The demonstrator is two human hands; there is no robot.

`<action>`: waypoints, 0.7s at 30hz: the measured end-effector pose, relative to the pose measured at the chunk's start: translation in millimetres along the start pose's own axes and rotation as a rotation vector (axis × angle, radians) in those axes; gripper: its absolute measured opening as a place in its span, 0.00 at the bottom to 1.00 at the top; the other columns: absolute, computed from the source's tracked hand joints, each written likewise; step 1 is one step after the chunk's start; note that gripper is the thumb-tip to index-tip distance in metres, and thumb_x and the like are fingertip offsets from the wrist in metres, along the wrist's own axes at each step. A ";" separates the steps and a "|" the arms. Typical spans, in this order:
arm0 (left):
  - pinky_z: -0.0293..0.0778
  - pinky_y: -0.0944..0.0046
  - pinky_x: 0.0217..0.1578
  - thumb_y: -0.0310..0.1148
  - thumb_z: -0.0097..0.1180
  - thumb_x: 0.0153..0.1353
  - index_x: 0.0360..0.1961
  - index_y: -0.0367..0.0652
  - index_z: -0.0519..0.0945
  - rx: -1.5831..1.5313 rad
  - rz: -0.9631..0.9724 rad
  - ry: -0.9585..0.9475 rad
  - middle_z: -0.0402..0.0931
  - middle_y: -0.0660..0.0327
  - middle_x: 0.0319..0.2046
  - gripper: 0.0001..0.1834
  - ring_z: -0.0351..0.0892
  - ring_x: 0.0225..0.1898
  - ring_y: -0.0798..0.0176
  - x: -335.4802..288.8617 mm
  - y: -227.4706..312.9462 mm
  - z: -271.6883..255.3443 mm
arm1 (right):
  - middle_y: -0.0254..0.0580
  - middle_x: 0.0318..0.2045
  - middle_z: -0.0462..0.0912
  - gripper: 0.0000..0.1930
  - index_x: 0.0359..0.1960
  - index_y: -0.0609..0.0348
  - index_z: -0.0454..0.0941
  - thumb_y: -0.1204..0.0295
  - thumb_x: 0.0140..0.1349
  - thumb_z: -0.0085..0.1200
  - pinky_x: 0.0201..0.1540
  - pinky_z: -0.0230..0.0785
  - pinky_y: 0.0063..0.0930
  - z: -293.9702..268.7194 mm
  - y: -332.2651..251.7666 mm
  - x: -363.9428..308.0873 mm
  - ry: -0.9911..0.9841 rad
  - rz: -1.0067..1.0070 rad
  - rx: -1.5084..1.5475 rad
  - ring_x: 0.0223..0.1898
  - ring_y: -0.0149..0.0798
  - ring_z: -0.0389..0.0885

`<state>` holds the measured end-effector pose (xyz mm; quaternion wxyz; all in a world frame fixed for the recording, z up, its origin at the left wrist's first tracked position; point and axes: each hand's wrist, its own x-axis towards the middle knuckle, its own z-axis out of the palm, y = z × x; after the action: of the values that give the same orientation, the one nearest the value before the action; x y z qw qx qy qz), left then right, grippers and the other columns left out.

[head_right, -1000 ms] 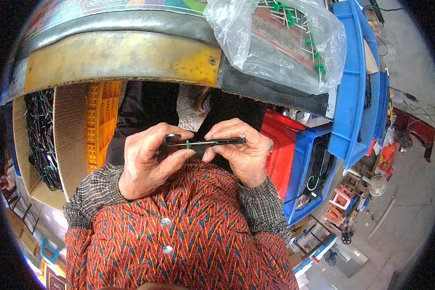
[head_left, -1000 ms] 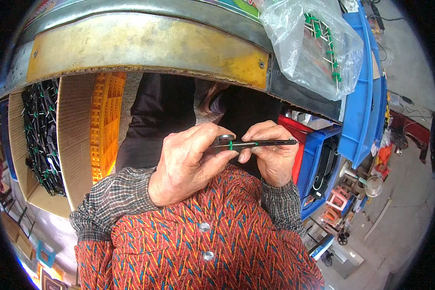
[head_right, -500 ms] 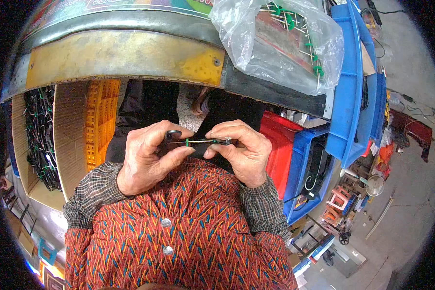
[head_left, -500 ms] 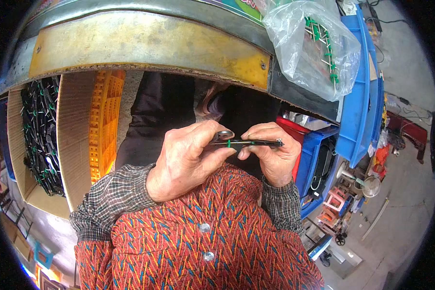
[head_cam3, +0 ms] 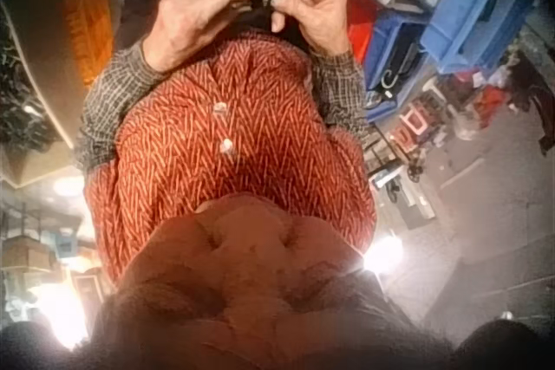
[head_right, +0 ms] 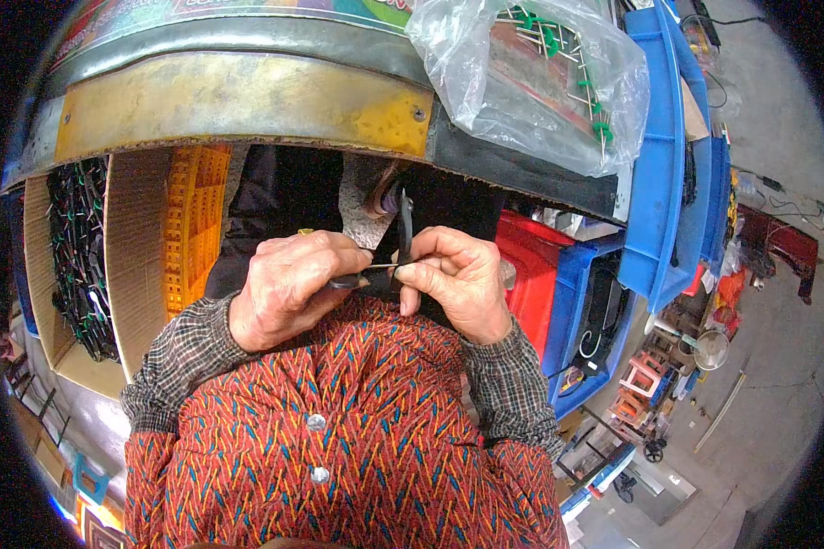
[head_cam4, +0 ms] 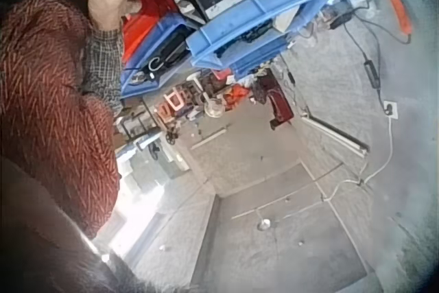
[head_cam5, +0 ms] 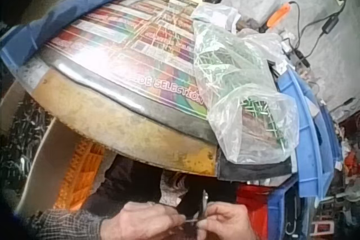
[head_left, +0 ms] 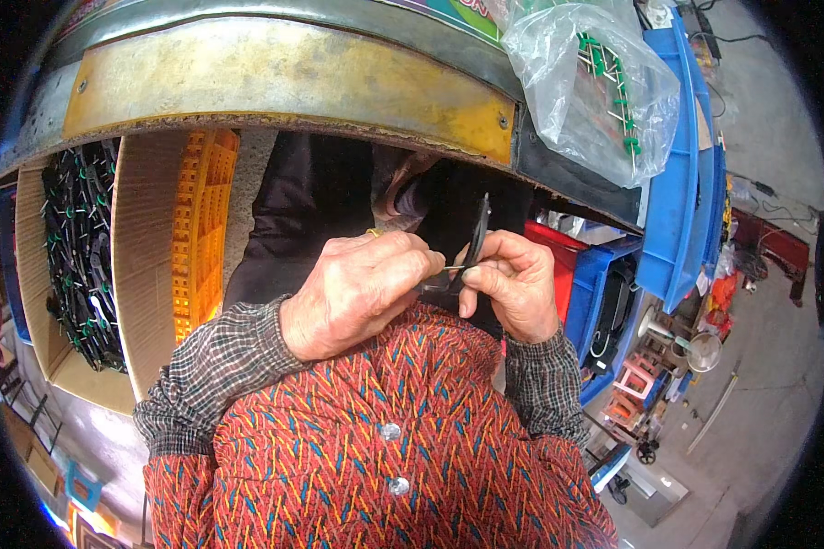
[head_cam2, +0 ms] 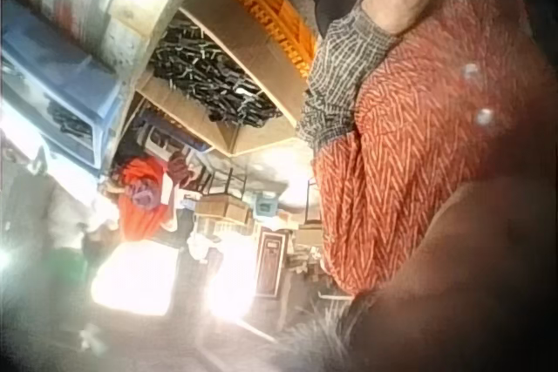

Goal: The person assembles plastic components by threading metal pins with washers through them by hand, then places the finished pieces into a cardboard box.

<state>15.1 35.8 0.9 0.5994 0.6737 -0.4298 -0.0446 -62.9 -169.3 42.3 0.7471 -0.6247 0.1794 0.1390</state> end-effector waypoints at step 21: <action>0.73 0.63 0.30 0.28 0.58 0.40 0.38 0.38 0.78 0.228 0.288 -0.089 0.75 0.58 0.35 0.19 0.76 0.30 0.61 -2.5 -7.9 -2.2 | 0.36 0.24 0.78 0.08 0.35 0.65 0.73 0.73 0.61 0.58 0.13 0.62 0.16 -6.8 3.0 3.8 -0.122 0.372 0.218 0.13 0.25 0.72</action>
<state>19.0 38.4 -6.3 0.4998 0.6662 -0.5501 0.0610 -61.4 -175.5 37.0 0.7812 -0.4868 0.2603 0.2917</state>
